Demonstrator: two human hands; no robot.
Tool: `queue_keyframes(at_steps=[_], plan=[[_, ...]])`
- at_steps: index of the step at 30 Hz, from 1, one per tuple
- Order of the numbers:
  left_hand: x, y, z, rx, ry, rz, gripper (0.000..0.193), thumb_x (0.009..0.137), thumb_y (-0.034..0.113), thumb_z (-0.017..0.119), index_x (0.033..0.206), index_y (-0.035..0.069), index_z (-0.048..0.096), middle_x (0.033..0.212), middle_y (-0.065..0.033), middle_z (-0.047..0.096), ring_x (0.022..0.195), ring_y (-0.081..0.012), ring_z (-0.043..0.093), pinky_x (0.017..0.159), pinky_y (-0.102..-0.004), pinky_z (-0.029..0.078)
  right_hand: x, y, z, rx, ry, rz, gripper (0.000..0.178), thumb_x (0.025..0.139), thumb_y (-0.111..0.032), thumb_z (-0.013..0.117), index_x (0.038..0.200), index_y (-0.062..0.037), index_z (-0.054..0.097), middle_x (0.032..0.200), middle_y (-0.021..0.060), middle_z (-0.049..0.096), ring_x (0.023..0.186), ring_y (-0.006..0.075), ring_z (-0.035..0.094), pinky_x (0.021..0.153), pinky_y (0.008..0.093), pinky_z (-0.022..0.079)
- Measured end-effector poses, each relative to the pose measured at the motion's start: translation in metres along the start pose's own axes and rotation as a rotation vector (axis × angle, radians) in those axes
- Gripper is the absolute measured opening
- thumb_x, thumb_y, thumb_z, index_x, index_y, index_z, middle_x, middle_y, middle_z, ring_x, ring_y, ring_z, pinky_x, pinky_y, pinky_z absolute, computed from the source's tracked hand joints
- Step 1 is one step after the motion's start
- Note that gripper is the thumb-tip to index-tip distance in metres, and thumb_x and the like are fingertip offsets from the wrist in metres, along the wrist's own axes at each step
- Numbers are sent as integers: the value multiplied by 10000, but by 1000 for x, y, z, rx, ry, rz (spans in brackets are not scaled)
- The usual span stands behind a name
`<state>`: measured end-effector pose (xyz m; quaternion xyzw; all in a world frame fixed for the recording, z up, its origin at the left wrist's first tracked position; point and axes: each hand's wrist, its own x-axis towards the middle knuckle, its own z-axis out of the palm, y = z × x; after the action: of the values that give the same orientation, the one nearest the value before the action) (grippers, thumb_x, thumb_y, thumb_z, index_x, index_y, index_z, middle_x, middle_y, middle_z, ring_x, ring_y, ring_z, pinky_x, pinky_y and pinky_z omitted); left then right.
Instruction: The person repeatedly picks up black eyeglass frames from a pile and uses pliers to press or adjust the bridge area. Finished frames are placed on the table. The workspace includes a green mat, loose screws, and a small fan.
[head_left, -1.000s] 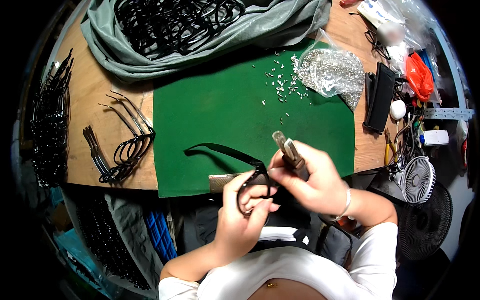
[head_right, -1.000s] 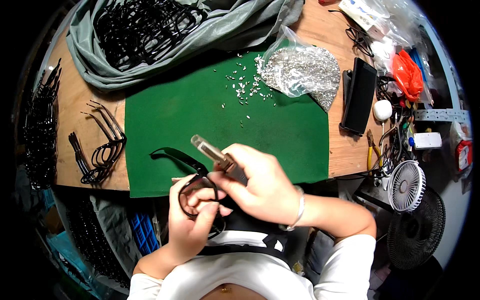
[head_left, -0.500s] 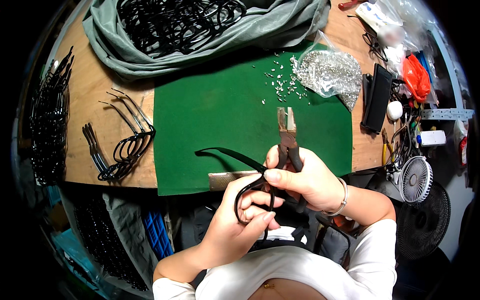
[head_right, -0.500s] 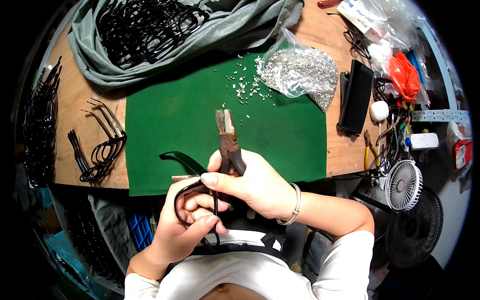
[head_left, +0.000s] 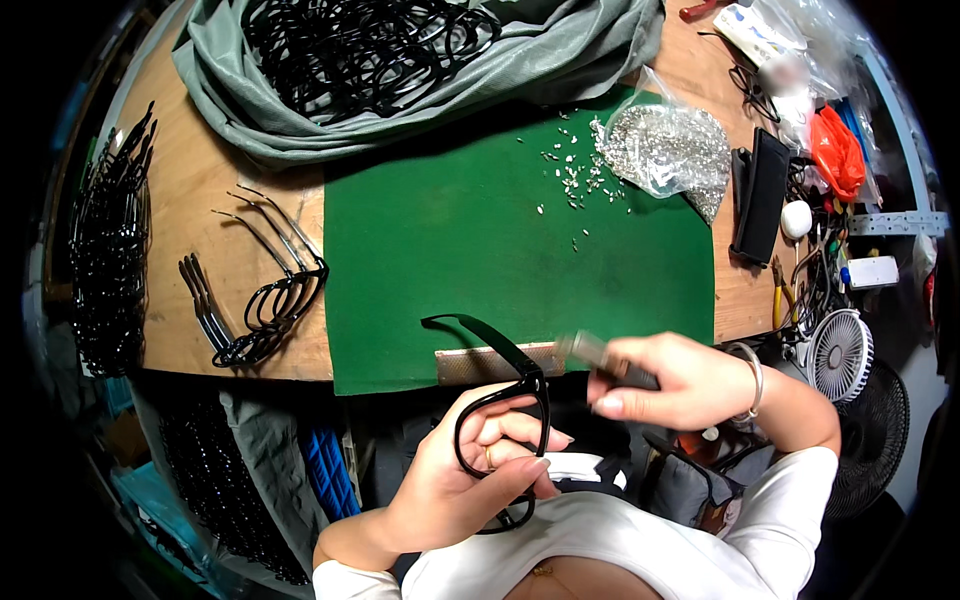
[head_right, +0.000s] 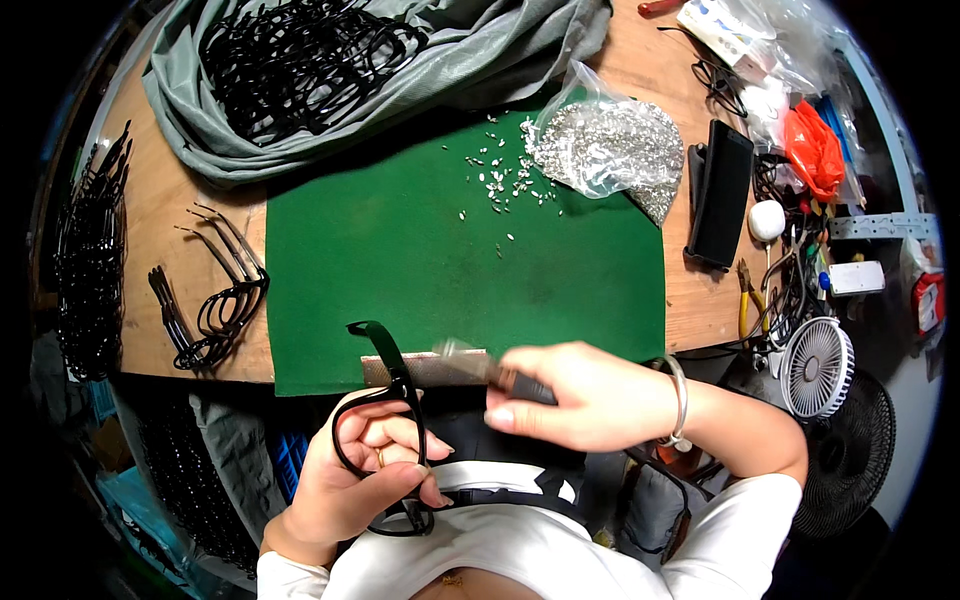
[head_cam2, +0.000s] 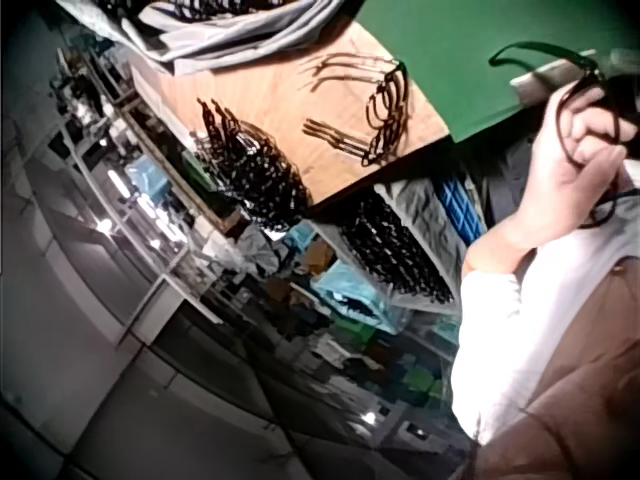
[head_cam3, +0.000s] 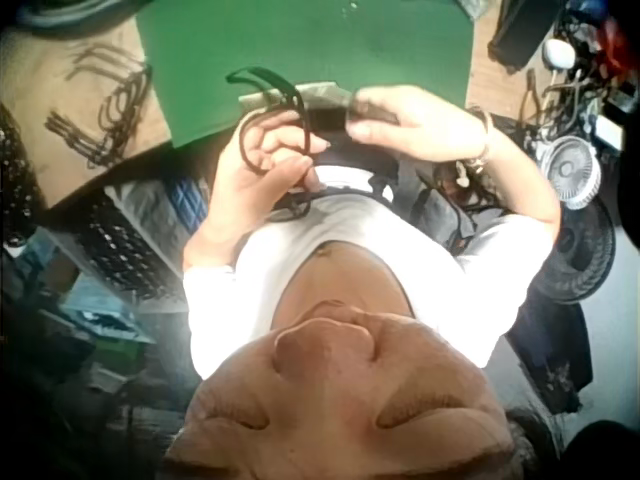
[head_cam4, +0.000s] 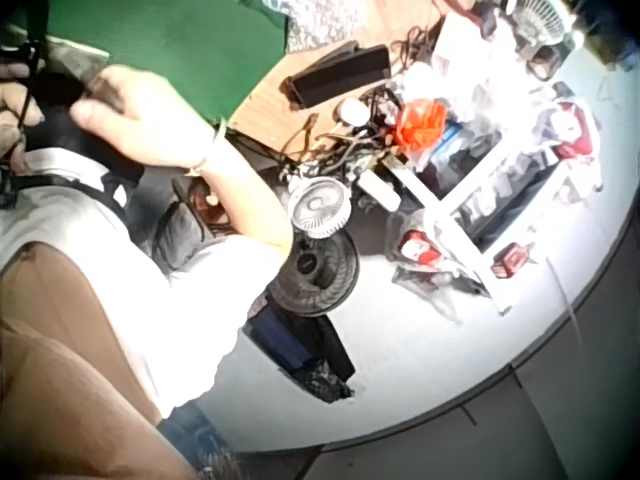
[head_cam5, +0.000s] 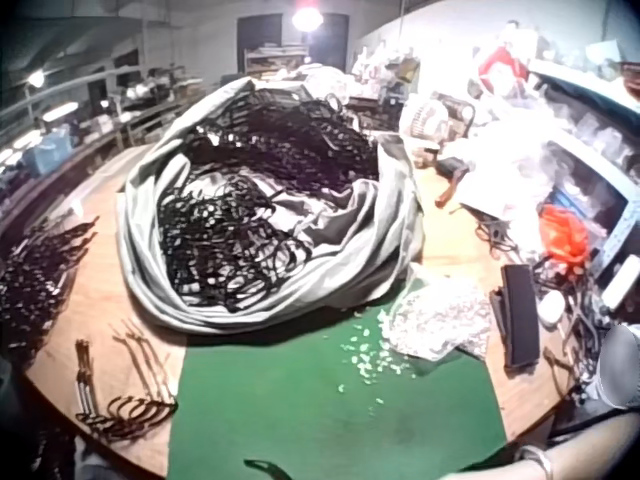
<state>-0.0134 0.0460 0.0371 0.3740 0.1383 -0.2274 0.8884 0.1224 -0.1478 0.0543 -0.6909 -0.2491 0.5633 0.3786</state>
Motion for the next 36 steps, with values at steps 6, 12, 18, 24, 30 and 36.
queue_keyframes(at_steps=[6, 12, 18, 24, 30, 36], plan=[[1, -1, -1, 22, -5, -20, 437, 808, -83, 458, 1207, -22, 290, 1031, -177, 527, 773, -162, 586, 670, -235, 459, 4, -17, -3, -48, -179, 44, 436, 858, -365, 463, 1012, 42, 487, 796, 210, 565, 767, 324, 570, 689, 359, 436], [2, -4, 0, 58, -8, -37, 414, 814, -78, 442, 1199, -20, 300, 1034, -175, 528, 756, -164, 586, 669, -238, 455, 8, -12, -2, -177, -112, -90, 355, 845, -342, 504, 876, 12, 514, 664, 154, 550, 610, 275, 549, 568, 336, 434], [2, -9, 2, 40, 15, -31, 429, 815, -83, 436, 1213, -4, 297, 1032, -168, 525, 757, -157, 585, 667, -237, 457, 6, -12, 10, -434, 90, -40, 403, 826, -341, 511, 791, 60, 521, 638, 224, 549, 621, 386, 547, 599, 388, 446], [2, 0, 4, 55, 14, -47, 458, 818, -72, 442, 1239, 16, 285, 1037, -157, 524, 751, -148, 586, 653, -228, 453, 15, -19, -26, -212, -326, 76, 456, 845, -402, 468, 932, 39, 541, 777, 225, 572, 758, 322, 575, 684, 365, 437], [-6, 24, 9, 142, 65, -50, 484, 816, -61, 463, 1253, 1, 264, 1045, -161, 521, 766, -144, 586, 682, -236, 462, 39, 30, -10, -424, 328, -131, 312, 808, -282, 544, 853, 26, 530, 742, 197, 557, 725, 333, 560, 654, 367, 438], [15, 42, -56, 763, 457, 305, 372, 826, 15, 483, 1182, -7, 378, 903, -121, 575, 676, -119, 583, 605, -226, 471, 43, 18, -6, -312, 328, 40, 239, 780, -225, 578, 832, 6, 541, 674, 155, 546, 615, 261, 550, 594, 320, 435]])
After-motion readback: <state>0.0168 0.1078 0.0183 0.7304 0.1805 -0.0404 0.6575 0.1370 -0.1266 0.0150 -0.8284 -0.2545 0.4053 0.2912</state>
